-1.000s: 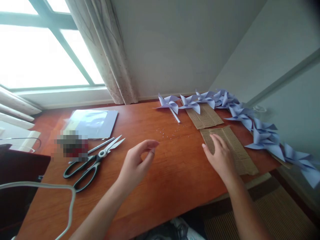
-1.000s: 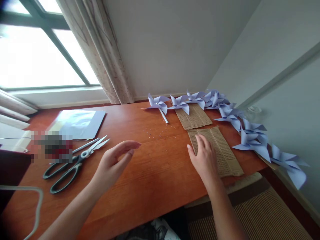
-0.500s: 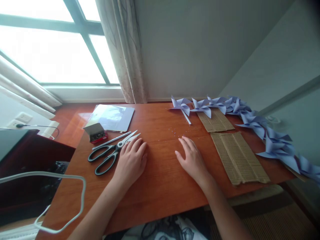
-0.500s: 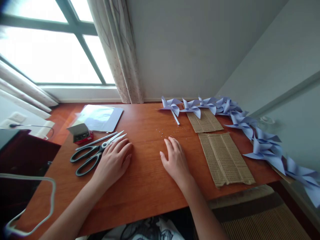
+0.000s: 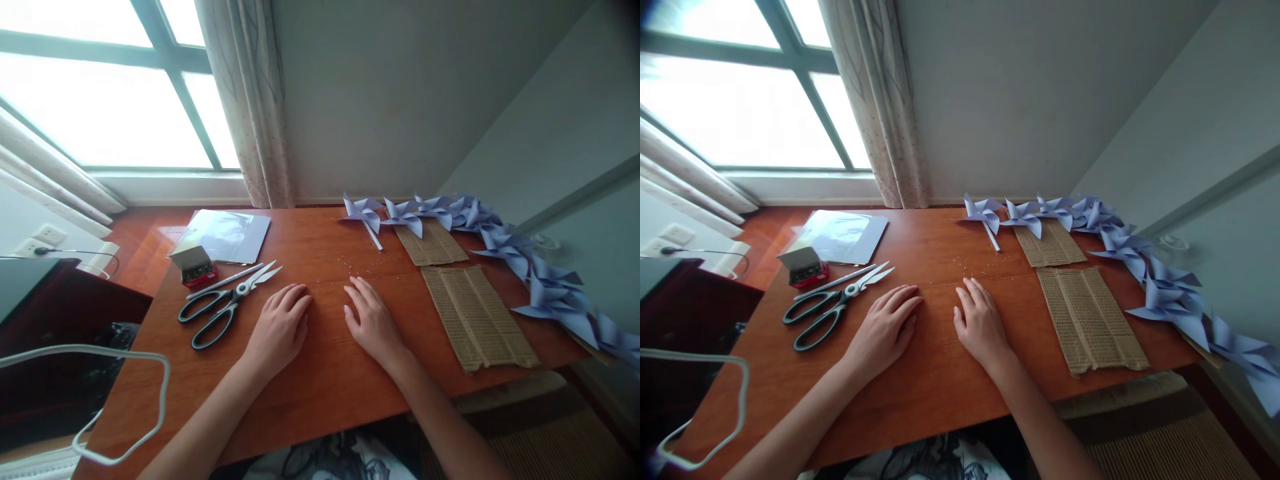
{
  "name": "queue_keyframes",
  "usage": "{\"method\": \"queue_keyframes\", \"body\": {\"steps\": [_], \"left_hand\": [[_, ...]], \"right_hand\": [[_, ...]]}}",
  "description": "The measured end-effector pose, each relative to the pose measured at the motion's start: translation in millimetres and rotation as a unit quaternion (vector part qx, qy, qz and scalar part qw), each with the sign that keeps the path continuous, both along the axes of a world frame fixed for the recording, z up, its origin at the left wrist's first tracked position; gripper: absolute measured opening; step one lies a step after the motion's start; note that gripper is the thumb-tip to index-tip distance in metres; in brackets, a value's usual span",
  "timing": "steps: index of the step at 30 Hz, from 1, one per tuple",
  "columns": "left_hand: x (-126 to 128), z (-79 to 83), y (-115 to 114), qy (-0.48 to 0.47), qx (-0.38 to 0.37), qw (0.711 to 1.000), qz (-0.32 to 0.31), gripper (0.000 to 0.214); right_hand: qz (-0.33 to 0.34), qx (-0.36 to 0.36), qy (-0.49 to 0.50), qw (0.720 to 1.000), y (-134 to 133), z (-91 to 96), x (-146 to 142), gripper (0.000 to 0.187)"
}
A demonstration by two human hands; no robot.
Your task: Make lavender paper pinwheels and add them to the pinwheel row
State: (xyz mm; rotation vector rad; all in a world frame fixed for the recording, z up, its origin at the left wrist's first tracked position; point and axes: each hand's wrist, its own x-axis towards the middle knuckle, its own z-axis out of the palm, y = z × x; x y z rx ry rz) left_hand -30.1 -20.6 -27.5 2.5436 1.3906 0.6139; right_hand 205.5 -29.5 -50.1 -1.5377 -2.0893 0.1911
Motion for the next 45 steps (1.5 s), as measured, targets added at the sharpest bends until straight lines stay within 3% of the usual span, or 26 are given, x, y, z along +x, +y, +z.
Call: {"method": "queue_keyframes", "body": {"steps": [7,12,15,25,33,45], "left_hand": [[5.8,5.3,-2.5,0.012,-0.021,0.999,-0.022,0.036],[24.4,21.2,7.2,0.029,-0.05,0.996,-0.065,0.034],[34.6,25.6,17.7,0.059,-0.06,0.992,-0.092,0.032],[34.5,8.6,22.9,-0.01,-0.056,0.996,-0.062,0.031],[31.5,10.4,24.2,-0.039,-0.067,0.995,-0.071,0.03],[31.1,12.8,23.3,-0.042,-0.064,0.994,-0.074,0.031]], "right_hand": [[-0.029,-0.001,0.078,0.997,13.3,14.8,8.0,0.03],[0.015,-0.06,0.053,0.997,21.7,24.5,-11.6,0.017],[0.004,-0.08,0.027,0.996,30.3,23.2,-25.1,0.018],[0.007,-0.088,0.025,0.996,35.2,18.2,-27.9,0.023],[0.049,-0.083,0.063,0.993,35.6,15.0,-19.2,0.024],[0.061,-0.086,0.078,0.991,35.5,18.3,-17.1,0.025]]}}
